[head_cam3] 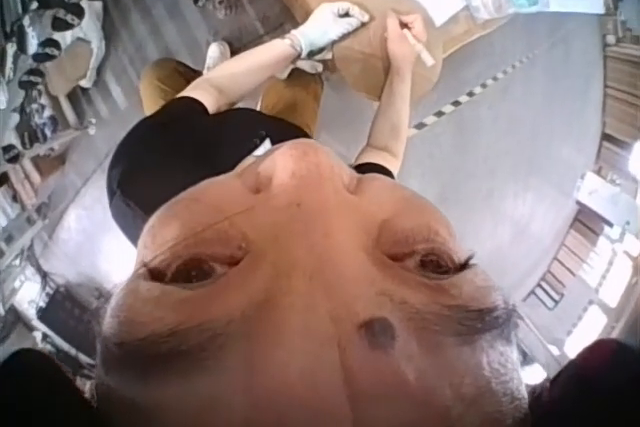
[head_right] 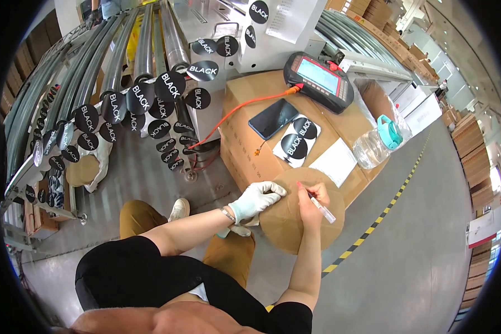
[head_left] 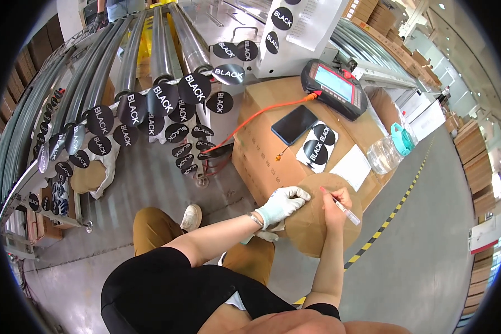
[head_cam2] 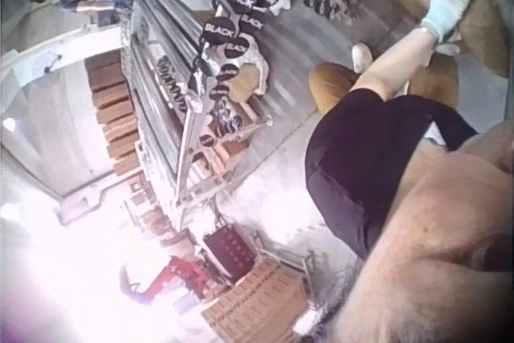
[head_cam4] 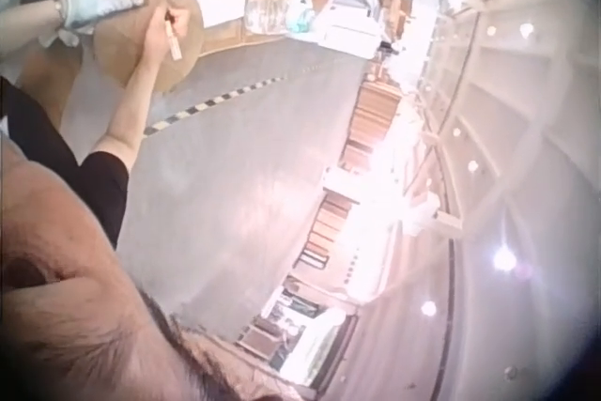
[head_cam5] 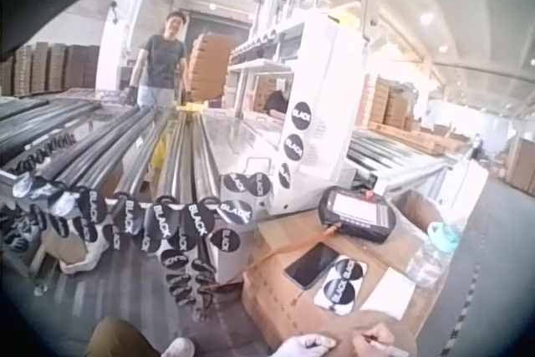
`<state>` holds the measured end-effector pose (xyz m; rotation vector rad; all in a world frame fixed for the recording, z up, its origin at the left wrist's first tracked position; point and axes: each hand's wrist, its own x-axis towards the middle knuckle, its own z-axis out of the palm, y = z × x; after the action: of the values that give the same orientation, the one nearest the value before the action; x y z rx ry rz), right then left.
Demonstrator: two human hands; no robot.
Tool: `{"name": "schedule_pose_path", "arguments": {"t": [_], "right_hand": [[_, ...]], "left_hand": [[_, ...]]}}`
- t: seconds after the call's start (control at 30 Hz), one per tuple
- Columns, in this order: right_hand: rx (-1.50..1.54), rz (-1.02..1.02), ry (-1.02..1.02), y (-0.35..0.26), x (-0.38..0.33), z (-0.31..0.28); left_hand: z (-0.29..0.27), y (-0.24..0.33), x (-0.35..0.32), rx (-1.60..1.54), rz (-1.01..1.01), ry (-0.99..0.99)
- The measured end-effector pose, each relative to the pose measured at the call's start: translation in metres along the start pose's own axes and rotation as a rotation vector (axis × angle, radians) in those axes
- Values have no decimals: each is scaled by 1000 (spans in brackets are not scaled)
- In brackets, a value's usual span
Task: Writing information on a circular cardboard piece using a marker in a warehouse setting.
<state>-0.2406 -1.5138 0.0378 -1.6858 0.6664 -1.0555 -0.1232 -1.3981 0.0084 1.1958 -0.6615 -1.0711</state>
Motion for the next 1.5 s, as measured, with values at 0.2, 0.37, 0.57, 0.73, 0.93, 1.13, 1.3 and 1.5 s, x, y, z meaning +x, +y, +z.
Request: {"name": "schedule_pose_path", "arguments": {"t": [0.2,0.37,0.57,0.73,0.93,1.13,1.3,1.5], "right_hand": [[15,-6,2,5,-2,-1],[1,7,45,17,-1,-9],[47,52,77,-7,5,-7],[292,-199,230,-76,-13,-20],[240,-348,76,-118,-64,-8],[207,-407,-27,-138,-100,13],[206,-477,-60,-164,-125,26],[237,-491,-125,-187,-163,25]], "left_hand": [[0,-4,1,-5,12,-11],[4,-8,5,-2,28,-36],[-3,1,3,56,220,-5],[1,41,-28,-112,255,-48],[-13,64,-79,22,327,-96],[-24,82,-142,97,503,-113],[-28,95,-187,205,604,-101],[-29,101,-235,187,622,-66]]}}
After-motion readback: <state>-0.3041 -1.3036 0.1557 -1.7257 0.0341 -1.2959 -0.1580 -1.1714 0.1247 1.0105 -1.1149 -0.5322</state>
